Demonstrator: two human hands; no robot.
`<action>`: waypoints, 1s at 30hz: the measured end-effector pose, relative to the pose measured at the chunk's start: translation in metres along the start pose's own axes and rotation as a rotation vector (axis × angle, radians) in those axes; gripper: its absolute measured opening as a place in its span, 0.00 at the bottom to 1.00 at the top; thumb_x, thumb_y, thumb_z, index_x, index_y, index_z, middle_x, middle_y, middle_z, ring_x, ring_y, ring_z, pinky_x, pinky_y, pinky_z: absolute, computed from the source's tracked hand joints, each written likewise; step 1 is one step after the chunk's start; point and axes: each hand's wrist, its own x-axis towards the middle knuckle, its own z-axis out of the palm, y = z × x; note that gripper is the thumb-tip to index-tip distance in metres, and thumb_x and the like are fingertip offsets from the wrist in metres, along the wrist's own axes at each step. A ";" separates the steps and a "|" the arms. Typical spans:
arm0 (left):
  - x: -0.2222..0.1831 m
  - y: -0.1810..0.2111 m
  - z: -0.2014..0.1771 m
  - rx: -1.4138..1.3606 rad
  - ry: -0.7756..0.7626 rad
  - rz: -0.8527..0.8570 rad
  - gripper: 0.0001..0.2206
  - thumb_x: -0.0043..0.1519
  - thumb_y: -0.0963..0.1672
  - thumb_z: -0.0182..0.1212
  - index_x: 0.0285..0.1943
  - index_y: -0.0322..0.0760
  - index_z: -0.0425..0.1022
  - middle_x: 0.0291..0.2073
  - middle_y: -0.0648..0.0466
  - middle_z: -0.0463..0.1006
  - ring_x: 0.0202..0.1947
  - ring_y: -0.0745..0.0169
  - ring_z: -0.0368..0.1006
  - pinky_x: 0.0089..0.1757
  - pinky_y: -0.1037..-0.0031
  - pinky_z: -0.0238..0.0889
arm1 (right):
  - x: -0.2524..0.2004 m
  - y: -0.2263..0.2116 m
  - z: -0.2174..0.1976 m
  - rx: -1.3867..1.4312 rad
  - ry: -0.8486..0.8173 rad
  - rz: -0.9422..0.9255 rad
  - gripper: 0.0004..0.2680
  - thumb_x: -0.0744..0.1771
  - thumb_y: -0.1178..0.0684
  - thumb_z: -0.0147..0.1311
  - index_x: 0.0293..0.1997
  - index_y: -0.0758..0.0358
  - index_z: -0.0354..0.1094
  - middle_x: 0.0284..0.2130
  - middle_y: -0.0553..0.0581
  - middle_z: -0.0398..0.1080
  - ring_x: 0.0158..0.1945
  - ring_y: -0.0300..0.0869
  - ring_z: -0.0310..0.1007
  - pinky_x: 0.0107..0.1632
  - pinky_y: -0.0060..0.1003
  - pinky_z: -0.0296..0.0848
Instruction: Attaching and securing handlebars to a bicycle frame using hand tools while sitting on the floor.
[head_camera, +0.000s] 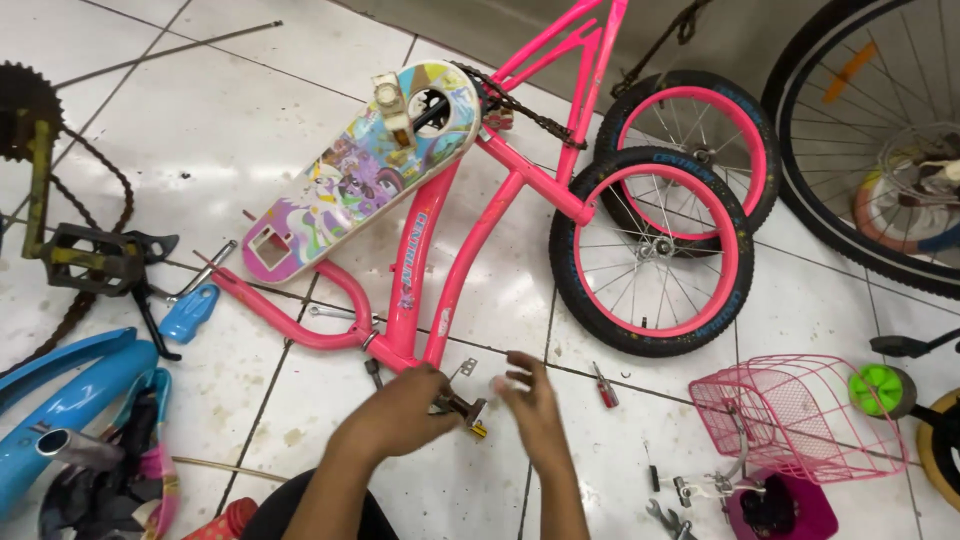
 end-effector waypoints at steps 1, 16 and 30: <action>-0.001 -0.023 -0.008 -0.005 0.008 -0.003 0.17 0.58 0.52 0.64 0.51 0.41 0.76 0.52 0.51 0.75 0.51 0.54 0.74 0.49 0.67 0.67 | -0.006 0.007 0.010 -0.004 -0.007 -0.004 0.23 0.61 0.41 0.58 0.62 0.53 0.65 0.61 0.54 0.69 0.64 0.45 0.69 0.62 0.44 0.73; 0.026 -0.153 -0.037 0.010 0.408 -0.319 0.24 0.57 0.45 0.64 0.64 0.53 0.68 0.70 0.60 0.53 0.66 0.44 0.49 0.55 0.49 0.61 | -0.007 0.055 0.088 -0.117 0.154 -0.004 0.22 0.58 0.50 0.72 0.53 0.55 0.63 0.35 0.55 0.75 0.41 0.42 0.79 0.46 0.35 0.74; 0.018 -0.140 -0.037 0.231 0.674 0.017 0.16 0.50 0.39 0.63 0.47 0.50 0.76 0.48 0.64 0.73 0.56 0.57 0.63 0.57 0.52 0.44 | -0.042 0.008 0.069 -0.161 0.125 -0.270 0.14 0.68 0.40 0.50 0.48 0.61 0.66 0.18 0.51 0.62 0.23 0.35 0.56 0.29 0.32 0.56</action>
